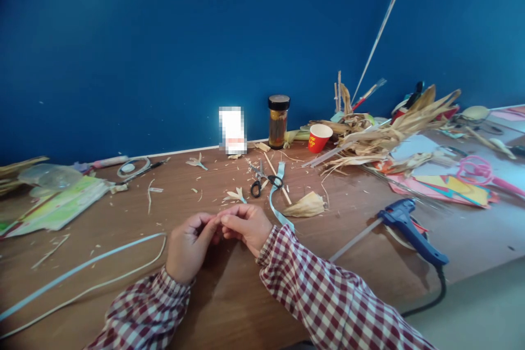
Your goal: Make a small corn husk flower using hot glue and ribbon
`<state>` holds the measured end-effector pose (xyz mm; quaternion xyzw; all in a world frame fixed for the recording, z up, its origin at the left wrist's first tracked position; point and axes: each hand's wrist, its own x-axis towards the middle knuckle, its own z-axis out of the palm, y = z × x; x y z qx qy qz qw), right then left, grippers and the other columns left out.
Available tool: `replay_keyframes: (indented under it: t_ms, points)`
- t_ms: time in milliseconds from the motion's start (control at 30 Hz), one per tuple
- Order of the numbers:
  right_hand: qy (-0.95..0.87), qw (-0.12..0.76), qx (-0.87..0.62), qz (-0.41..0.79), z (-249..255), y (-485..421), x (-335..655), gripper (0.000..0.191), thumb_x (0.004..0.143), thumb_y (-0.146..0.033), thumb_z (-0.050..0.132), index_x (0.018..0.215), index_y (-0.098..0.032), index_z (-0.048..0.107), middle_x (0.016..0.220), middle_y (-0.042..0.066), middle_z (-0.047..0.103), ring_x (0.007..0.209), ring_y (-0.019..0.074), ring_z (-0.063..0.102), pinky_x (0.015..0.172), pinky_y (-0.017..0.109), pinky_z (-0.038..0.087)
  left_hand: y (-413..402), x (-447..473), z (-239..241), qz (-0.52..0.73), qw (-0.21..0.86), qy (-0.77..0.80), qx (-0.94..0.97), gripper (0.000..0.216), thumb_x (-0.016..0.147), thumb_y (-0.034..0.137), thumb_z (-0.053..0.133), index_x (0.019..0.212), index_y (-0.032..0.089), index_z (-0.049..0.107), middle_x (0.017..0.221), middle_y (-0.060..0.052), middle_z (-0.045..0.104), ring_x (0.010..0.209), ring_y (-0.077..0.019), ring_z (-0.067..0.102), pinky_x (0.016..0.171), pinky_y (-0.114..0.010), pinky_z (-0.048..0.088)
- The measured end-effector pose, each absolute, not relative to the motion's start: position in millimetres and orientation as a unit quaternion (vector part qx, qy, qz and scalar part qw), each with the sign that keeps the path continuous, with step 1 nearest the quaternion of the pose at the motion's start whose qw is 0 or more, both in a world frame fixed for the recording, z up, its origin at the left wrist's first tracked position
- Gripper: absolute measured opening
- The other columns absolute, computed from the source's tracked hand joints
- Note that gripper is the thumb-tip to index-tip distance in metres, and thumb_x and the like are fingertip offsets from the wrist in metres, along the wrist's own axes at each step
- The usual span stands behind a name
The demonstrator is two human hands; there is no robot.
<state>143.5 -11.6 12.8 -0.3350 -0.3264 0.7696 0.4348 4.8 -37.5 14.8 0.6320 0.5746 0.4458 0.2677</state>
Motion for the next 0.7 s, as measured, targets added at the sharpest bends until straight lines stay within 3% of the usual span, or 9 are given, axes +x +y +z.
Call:
replay_keyframes:
  t_ms: [167, 433, 700]
  points:
    - [-0.341, 0.436, -0.338, 0.761, 14.5, -12.1, 142.5, 0.023, 0.058, -0.027, 0.074, 0.074, -0.013, 0.064, 0.057, -0.003, 0.059, 0.048, 0.0049, 0.052, 0.050, 0.018, 0.044, -37.5, 6.8, 16.7, 0.446, 0.302, 0.586, 0.606, 0.021, 0.078, 0.034, 0.053, 0.074, 0.016, 0.064, 0.049, 0.002, 0.060, 0.045, -0.0110, 0.054, 0.047, -0.019, 0.041]
    - [-0.379, 0.437, -0.376, 0.724, 7.2, -8.9, 143.1, 0.023, 0.059, -0.028, 0.073, 0.073, -0.012, 0.063, 0.056, -0.003, 0.060, 0.051, 0.0062, 0.054, 0.051, 0.019, 0.045, -37.8, 4.3, 12.2, 0.427, 0.165, 0.576, 0.678, 0.017, 0.077, 0.030, 0.055, 0.075, 0.018, 0.066, 0.068, -0.003, 0.067, 0.062, -0.0148, 0.059, 0.059, -0.023, 0.043]
    - [-0.338, 0.428, -0.352, 0.761, 12.4, -10.0, 144.4, 0.024, 0.058, -0.029, 0.074, 0.070, -0.012, 0.064, 0.055, -0.002, 0.059, 0.049, 0.0051, 0.053, 0.050, 0.017, 0.044, -38.8, 6.8, 13.2, 0.431, 0.220, 0.583, 0.652, 0.020, 0.079, 0.032, 0.053, 0.076, 0.018, 0.066, 0.057, 0.001, 0.063, 0.051, -0.0125, 0.056, 0.053, -0.021, 0.042]
